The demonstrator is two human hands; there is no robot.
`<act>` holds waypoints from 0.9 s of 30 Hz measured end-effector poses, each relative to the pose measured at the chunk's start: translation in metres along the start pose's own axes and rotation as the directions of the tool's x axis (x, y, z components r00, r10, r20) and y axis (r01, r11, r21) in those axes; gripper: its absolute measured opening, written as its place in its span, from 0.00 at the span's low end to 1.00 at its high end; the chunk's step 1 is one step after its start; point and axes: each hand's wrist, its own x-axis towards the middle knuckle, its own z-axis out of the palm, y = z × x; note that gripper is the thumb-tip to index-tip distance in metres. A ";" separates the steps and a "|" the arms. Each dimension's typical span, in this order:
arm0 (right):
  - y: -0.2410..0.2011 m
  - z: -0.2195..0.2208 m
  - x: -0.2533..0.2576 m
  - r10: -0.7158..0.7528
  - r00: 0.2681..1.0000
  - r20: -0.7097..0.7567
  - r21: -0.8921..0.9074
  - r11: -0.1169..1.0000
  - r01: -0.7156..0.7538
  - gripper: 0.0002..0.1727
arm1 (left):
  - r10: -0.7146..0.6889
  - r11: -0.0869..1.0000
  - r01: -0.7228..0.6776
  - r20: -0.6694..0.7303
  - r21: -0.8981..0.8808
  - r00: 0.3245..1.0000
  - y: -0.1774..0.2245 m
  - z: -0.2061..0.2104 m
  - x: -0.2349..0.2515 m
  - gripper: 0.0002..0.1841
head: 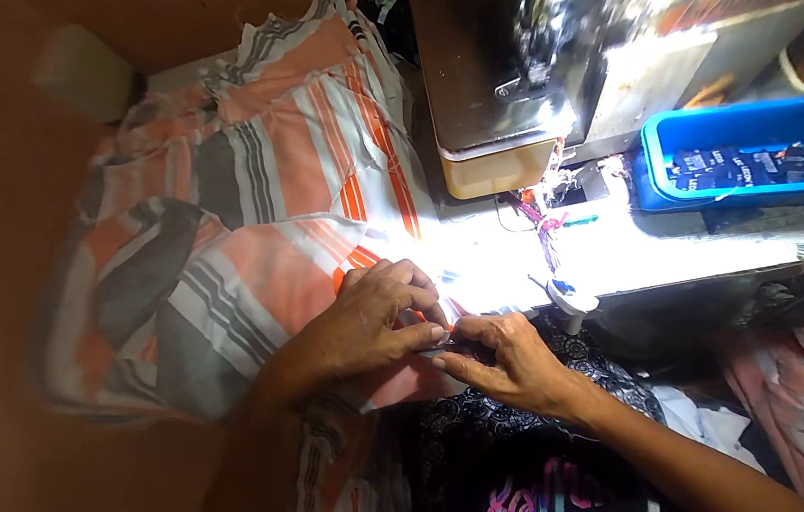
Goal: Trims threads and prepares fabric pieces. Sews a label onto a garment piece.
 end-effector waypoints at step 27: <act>0.003 0.011 -0.006 0.165 0.986 -0.034 0.246 0.957 -0.152 0.20 | 0.057 0.992 -0.077 -0.184 -0.103 0.981 -0.001 0.000 -0.004 0.08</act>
